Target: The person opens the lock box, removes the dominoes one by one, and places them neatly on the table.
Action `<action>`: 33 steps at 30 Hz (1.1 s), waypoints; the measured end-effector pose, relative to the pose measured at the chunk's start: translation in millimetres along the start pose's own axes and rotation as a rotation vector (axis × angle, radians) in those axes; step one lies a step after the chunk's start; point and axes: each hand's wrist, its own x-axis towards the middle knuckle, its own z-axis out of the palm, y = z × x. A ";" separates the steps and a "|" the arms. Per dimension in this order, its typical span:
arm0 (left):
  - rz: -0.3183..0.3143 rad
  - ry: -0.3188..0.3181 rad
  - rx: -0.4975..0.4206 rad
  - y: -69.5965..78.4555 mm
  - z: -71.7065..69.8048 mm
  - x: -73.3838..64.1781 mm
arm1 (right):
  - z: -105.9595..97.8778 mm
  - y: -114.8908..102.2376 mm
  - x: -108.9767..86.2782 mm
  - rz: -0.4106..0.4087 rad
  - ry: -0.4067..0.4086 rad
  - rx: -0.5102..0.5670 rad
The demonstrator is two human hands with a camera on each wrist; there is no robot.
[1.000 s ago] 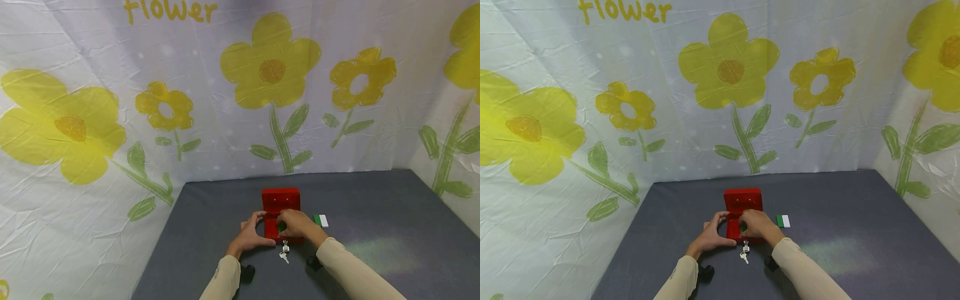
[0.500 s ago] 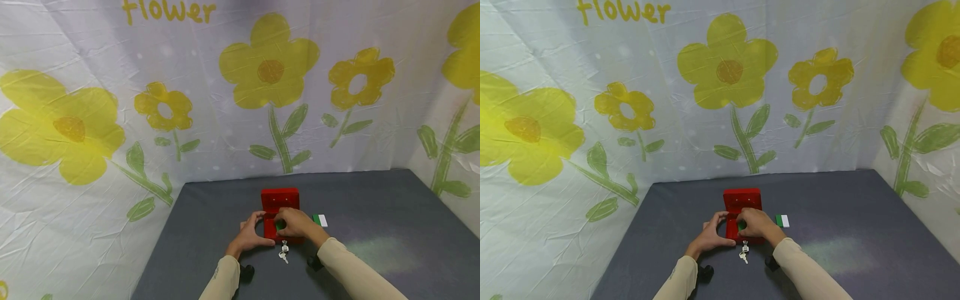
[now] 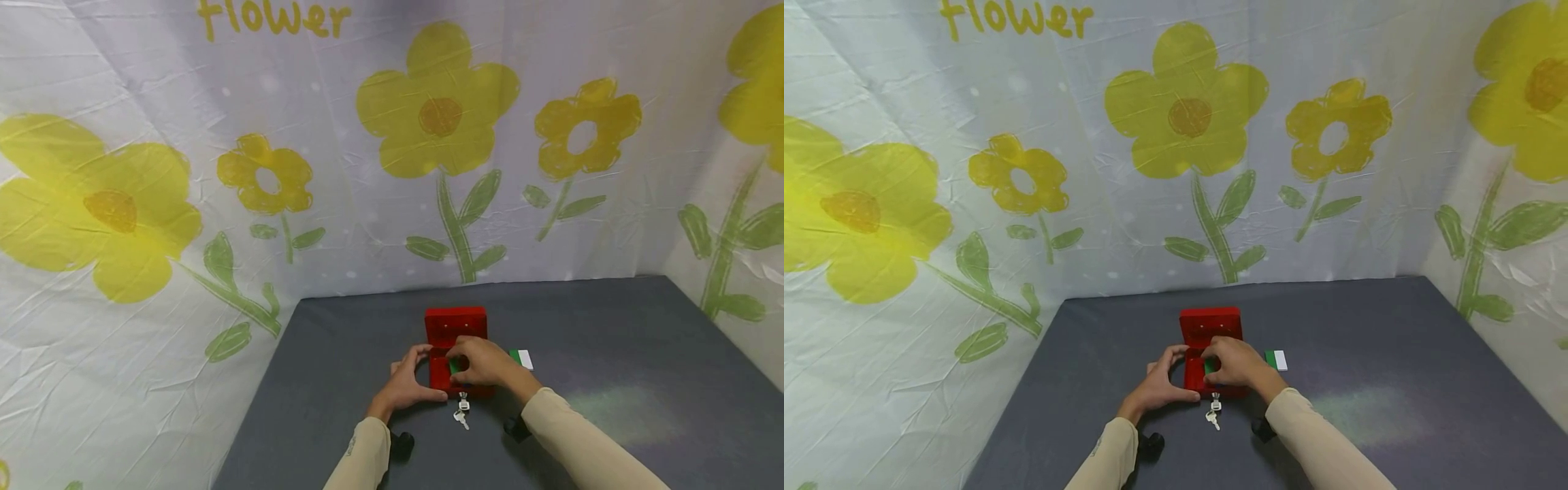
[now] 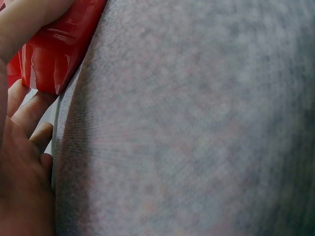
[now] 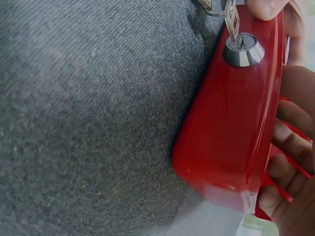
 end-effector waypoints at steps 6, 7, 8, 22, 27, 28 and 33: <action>-0.020 0.000 -0.010 -0.1 0.0 0.1 | -0.7 3.4 -3.8 -0.015 0.016 0.047; -0.023 -0.001 -0.012 -0.3 0.1 0.1 | -0.8 3.8 -4.4 -0.018 0.019 0.052; -0.026 -0.001 -0.010 -0.5 0.3 0.2 | -1.1 4.1 -5.0 -0.021 0.023 0.058; -0.040 0.000 -0.012 0.2 0.2 -1.3 | -7.0 10.3 -12.8 -0.021 0.049 0.083; -0.033 -0.001 -0.015 0.8 0.6 -0.7 | -8.9 15.0 -14.4 -0.033 0.053 0.073; -0.029 -0.002 -0.015 0.6 0.7 -0.3 | -9.3 15.8 -14.6 -0.034 0.053 0.074; -0.032 -0.003 -0.016 -0.2 1.0 0.8 | -11.6 18.3 -15.7 -0.029 0.050 0.076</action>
